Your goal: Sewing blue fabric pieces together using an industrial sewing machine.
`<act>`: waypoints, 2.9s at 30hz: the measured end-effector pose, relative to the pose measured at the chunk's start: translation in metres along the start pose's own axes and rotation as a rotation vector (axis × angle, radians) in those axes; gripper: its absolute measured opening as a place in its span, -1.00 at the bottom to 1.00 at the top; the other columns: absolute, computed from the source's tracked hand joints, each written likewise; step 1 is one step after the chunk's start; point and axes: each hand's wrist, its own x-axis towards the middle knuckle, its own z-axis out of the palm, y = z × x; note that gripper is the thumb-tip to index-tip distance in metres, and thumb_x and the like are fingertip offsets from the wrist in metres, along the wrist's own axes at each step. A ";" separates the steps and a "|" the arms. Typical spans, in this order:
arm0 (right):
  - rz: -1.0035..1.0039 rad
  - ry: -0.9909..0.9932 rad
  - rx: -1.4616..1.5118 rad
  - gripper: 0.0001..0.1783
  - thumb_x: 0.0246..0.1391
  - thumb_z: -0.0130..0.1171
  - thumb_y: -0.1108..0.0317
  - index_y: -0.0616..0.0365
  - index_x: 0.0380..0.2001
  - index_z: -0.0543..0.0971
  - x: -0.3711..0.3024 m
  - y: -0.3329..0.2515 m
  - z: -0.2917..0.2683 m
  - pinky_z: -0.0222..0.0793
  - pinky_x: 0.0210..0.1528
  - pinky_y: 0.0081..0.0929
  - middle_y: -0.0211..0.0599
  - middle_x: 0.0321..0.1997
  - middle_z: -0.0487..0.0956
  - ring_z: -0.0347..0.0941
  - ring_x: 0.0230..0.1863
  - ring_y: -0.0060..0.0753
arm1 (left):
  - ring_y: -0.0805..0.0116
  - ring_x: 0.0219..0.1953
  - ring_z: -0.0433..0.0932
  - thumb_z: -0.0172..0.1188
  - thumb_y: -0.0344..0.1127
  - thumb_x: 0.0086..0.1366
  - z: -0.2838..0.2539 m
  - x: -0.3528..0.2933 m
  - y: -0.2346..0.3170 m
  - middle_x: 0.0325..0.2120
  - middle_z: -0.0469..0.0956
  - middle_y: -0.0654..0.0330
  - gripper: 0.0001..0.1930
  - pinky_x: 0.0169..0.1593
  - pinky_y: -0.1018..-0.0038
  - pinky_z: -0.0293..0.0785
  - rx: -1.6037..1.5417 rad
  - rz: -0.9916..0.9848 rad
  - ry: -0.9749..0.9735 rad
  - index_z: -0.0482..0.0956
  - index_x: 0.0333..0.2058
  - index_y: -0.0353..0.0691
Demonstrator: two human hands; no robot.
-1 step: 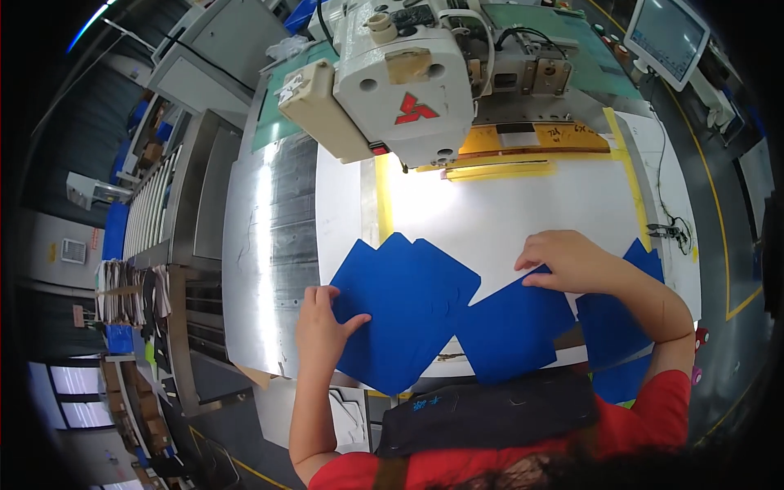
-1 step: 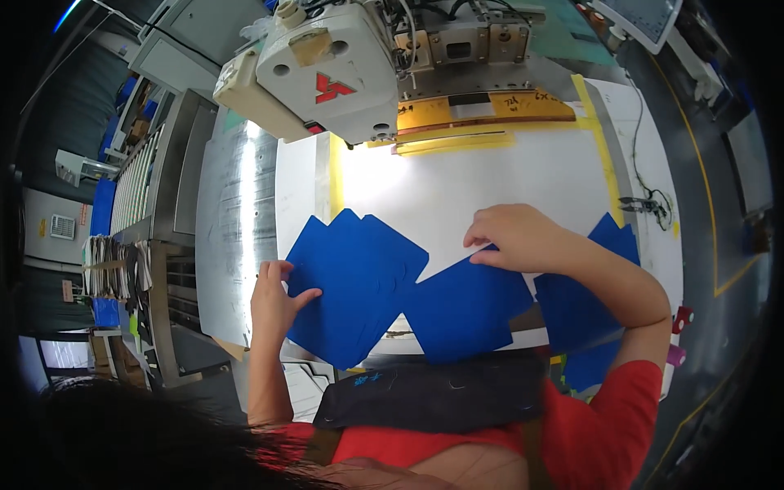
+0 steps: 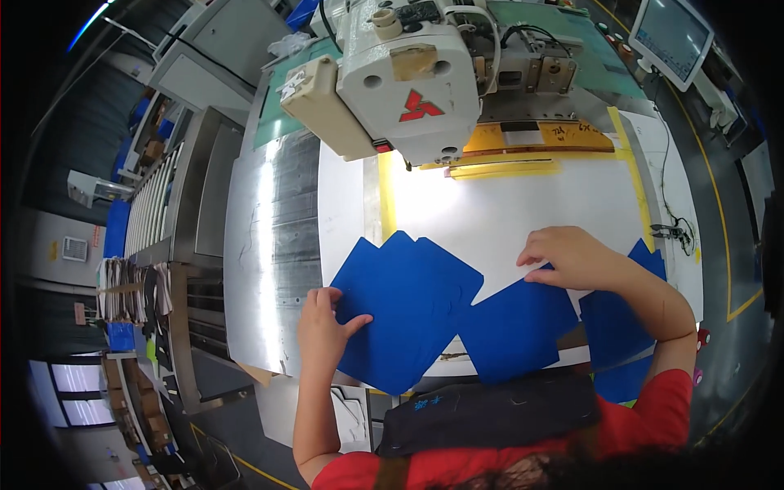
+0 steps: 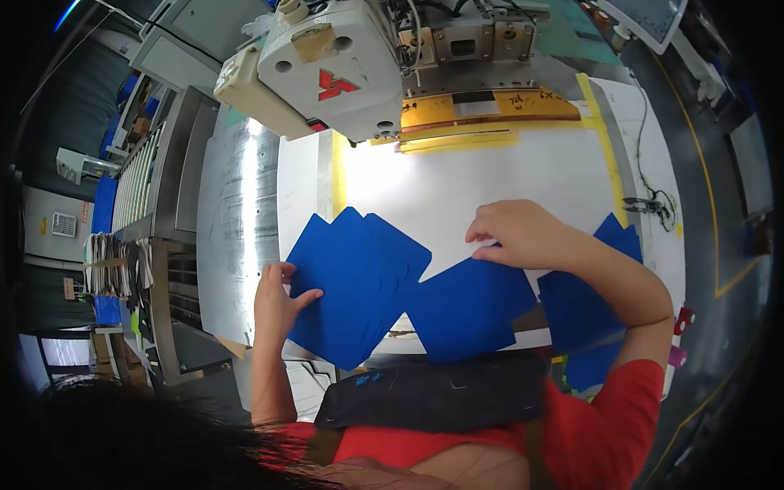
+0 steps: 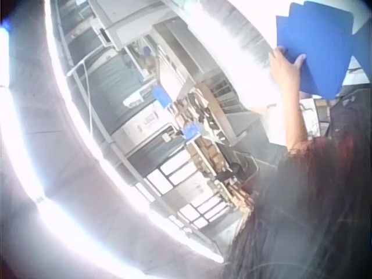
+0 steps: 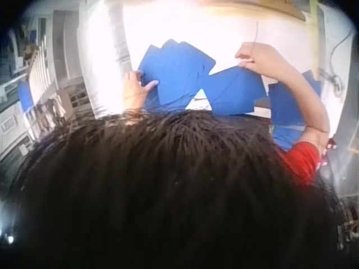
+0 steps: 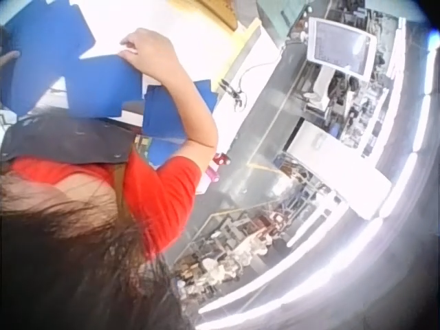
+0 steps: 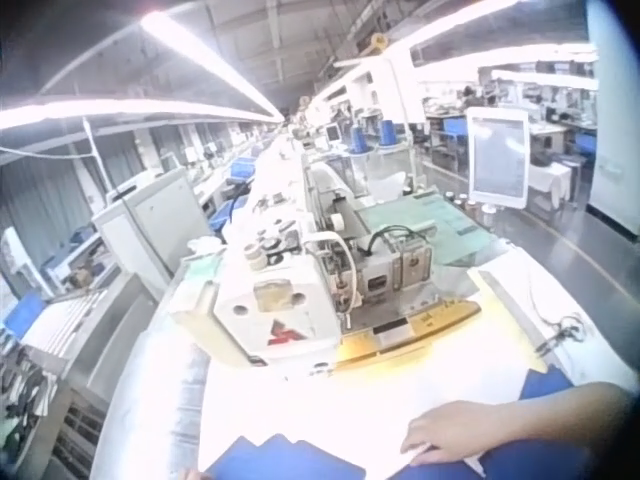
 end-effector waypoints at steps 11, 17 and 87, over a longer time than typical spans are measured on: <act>-0.328 0.145 -0.092 -0.72 0.07 0.15 0.29 0.02 -0.11 0.56 0.054 -0.019 0.011 0.30 0.10 -0.27 -0.33 -0.03 0.53 0.41 0.08 -0.25 | 0.40 -0.47 0.46 0.36 -0.43 0.06 -0.010 0.002 0.002 -0.47 0.52 0.18 -0.82 -0.36 0.50 0.37 -0.502 0.047 -0.047 0.51 -0.40 -0.29; -1.020 0.596 -0.597 -0.69 0.07 0.06 0.36 0.00 -0.08 0.54 0.104 -0.029 0.040 0.22 0.24 -0.18 -0.30 0.18 0.45 0.27 0.28 -0.15 | 0.60 -0.49 0.34 0.27 -0.46 0.16 -0.002 0.060 0.028 -0.48 0.45 0.32 -0.85 -0.40 0.59 0.30 -0.841 -0.011 -0.329 0.47 -0.33 -0.23; 0.100 0.532 -0.543 -0.31 0.18 -0.02 -0.07 0.35 0.12 0.37 0.035 0.076 0.023 -0.11 0.36 -0.05 0.05 0.27 0.29 0.11 0.35 -0.01 | -0.03 0.19 0.31 0.25 0.11 0.11 0.094 0.128 0.152 0.16 0.31 -0.09 -0.26 0.18 0.16 0.23 0.018 0.715 0.031 0.34 0.16 -0.22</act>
